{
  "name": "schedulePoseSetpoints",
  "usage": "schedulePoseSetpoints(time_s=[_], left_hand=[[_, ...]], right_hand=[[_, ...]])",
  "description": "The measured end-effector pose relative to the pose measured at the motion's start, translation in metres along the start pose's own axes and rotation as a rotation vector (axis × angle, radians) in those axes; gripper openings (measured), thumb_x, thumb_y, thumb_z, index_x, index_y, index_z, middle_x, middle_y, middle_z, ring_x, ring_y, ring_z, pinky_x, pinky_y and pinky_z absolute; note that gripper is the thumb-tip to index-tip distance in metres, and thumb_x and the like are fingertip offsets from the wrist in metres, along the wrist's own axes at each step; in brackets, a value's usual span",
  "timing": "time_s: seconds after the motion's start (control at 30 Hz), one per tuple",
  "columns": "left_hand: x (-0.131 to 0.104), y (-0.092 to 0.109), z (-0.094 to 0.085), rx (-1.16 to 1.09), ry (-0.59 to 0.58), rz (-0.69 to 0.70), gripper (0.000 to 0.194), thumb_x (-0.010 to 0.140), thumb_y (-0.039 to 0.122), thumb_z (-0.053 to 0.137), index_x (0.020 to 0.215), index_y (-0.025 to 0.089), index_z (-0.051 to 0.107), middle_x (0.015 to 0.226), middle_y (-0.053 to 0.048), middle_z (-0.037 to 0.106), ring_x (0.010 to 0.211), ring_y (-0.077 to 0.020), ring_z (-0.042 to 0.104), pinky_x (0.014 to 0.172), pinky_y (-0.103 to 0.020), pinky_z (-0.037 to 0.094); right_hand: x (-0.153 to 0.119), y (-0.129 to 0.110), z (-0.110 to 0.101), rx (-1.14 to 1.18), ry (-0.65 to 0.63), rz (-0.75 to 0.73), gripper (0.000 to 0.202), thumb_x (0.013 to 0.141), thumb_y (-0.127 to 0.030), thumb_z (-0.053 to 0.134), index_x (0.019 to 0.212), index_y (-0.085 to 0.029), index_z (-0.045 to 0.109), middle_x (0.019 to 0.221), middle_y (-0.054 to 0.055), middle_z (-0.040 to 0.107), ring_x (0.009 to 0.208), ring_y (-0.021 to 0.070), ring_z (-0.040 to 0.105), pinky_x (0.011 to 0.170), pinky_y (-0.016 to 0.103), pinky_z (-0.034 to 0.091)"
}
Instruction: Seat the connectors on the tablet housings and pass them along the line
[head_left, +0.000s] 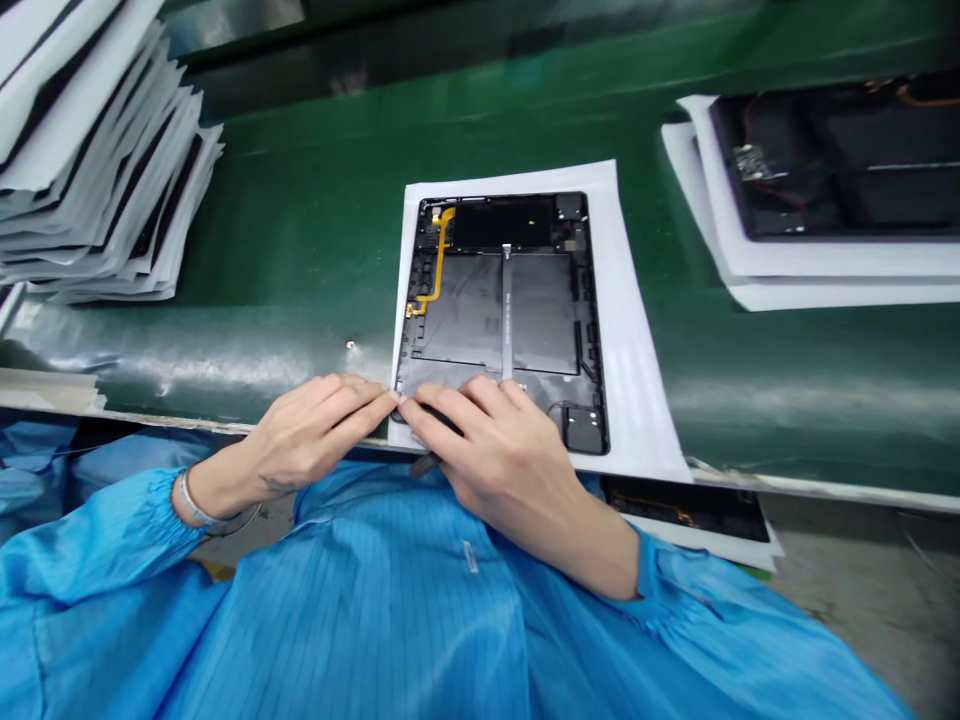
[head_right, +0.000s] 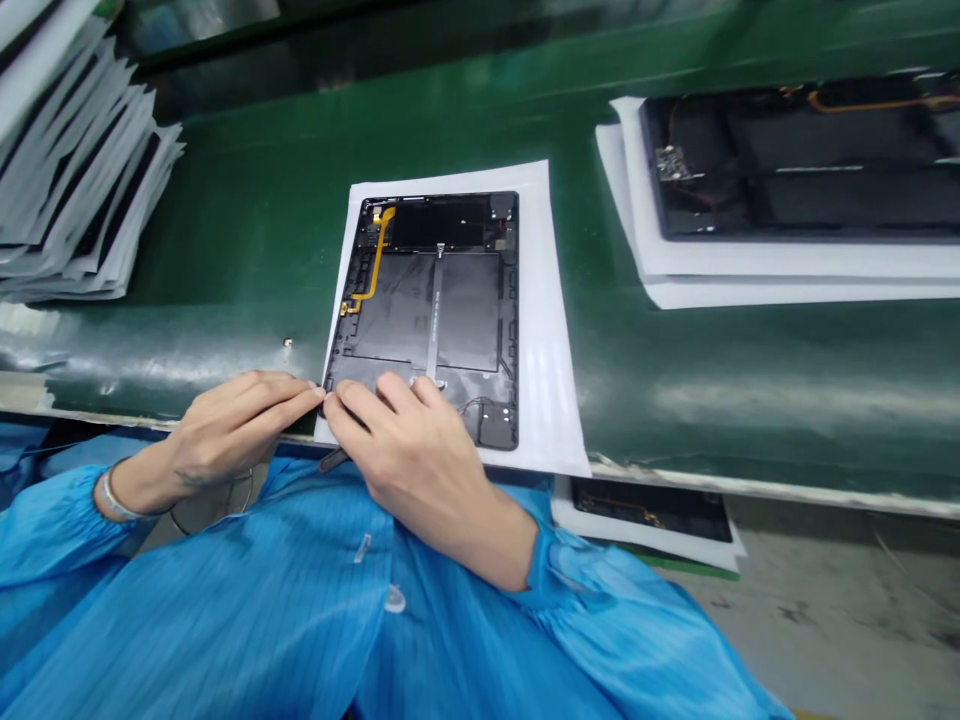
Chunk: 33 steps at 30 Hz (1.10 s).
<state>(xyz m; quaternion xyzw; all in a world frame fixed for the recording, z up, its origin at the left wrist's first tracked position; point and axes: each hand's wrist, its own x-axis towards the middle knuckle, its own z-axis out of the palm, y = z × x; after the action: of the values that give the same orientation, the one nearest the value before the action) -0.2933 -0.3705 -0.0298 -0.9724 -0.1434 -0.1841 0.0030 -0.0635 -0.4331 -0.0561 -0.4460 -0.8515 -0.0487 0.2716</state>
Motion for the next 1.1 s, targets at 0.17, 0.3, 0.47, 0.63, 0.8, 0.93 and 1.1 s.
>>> schedulePoseSetpoints(time_s=[0.17, 0.3, 0.47, 0.63, 0.8, 0.93, 1.1], left_hand=[[0.006, -0.001, -0.001, -0.060, 0.082, -0.174, 0.020, 0.095, 0.005, 0.058, 0.114, 0.007, 0.063, 0.107, -0.012, 0.070, 0.098, -0.0178, 0.066, 0.091, -0.028, 0.054], [0.021, -0.008, -0.004, -0.165, -0.025, -0.164, 0.011, 0.099, 0.015, 0.057, 0.106, 0.013, 0.065, 0.100, -0.007, 0.066, 0.089, -0.0152, 0.062, 0.082, -0.025, 0.052], [0.035, -0.021, -0.005, -0.319, -0.208, -0.159, 0.012, 0.103, 0.017, 0.048, 0.100, 0.016, 0.060, 0.092, -0.003, 0.058, 0.082, -0.0134, 0.056, 0.071, -0.023, 0.046], [0.039, -0.020, -0.001, -0.214, -0.267, -0.114, 0.016, 0.104, 0.016, 0.041, 0.092, 0.017, 0.051, 0.084, -0.002, 0.053, 0.074, -0.0159, 0.049, 0.068, -0.028, 0.042], [0.036, -0.005, -0.002, -0.284, -0.051, -0.162, 0.015, 0.105, 0.016, 0.041, 0.096, 0.017, 0.053, 0.087, -0.002, 0.061, 0.076, -0.0124, 0.058, 0.072, -0.024, 0.046], [0.033, 0.004, -0.005, -0.352, 0.023, -0.188, 0.011, 0.102, 0.011, 0.048, 0.101, 0.014, 0.058, 0.090, -0.002, 0.066, 0.082, -0.0103, 0.063, 0.077, -0.020, 0.049], [0.029, 0.009, -0.002, -0.364, 0.136, -0.300, 0.009, 0.098, 0.010, 0.056, 0.105, 0.014, 0.061, 0.095, -0.003, 0.070, 0.086, -0.0110, 0.066, 0.082, -0.021, 0.052]], right_hand=[[-0.003, 0.002, 0.001, 0.125, 0.116, 0.056, 0.023, 0.092, -0.009, 0.058, 0.112, -0.012, 0.068, 0.106, 0.007, 0.073, 0.083, 0.0215, 0.051, 0.069, 0.036, 0.041], [-0.006, 0.003, 0.001, 0.228, 0.261, 0.181, 0.024, 0.088, -0.001, 0.059, 0.108, -0.009, 0.068, 0.099, 0.010, 0.072, 0.083, 0.0201, 0.054, 0.073, 0.034, 0.045], [-0.006, 0.001, 0.002, 0.212, 0.245, 0.191, 0.031, 0.084, 0.004, 0.055, 0.107, -0.013, 0.068, 0.098, 0.008, 0.072, 0.083, 0.0201, 0.054, 0.072, 0.033, 0.046], [-0.005, 0.001, 0.001, 0.168, 0.194, 0.176, 0.025, 0.088, -0.002, 0.053, 0.104, -0.014, 0.069, 0.095, 0.008, 0.072, 0.082, 0.0207, 0.053, 0.070, 0.034, 0.046], [-0.002, 0.000, -0.002, 0.207, 0.144, 0.167, 0.024, 0.091, -0.003, 0.054, 0.109, -0.011, 0.069, 0.098, 0.008, 0.072, 0.086, 0.0207, 0.053, 0.071, 0.034, 0.044], [0.005, -0.004, -0.003, 0.146, 0.118, 0.138, 0.013, 0.095, -0.013, 0.057, 0.088, -0.015, 0.069, 0.082, 0.005, 0.069, 0.077, 0.0196, 0.048, 0.067, 0.035, 0.038], [0.007, -0.004, 0.003, 0.184, 0.137, 0.165, 0.015, 0.090, -0.008, 0.057, 0.084, -0.016, 0.068, 0.078, 0.004, 0.066, 0.077, 0.0191, 0.047, 0.068, 0.035, 0.036]])
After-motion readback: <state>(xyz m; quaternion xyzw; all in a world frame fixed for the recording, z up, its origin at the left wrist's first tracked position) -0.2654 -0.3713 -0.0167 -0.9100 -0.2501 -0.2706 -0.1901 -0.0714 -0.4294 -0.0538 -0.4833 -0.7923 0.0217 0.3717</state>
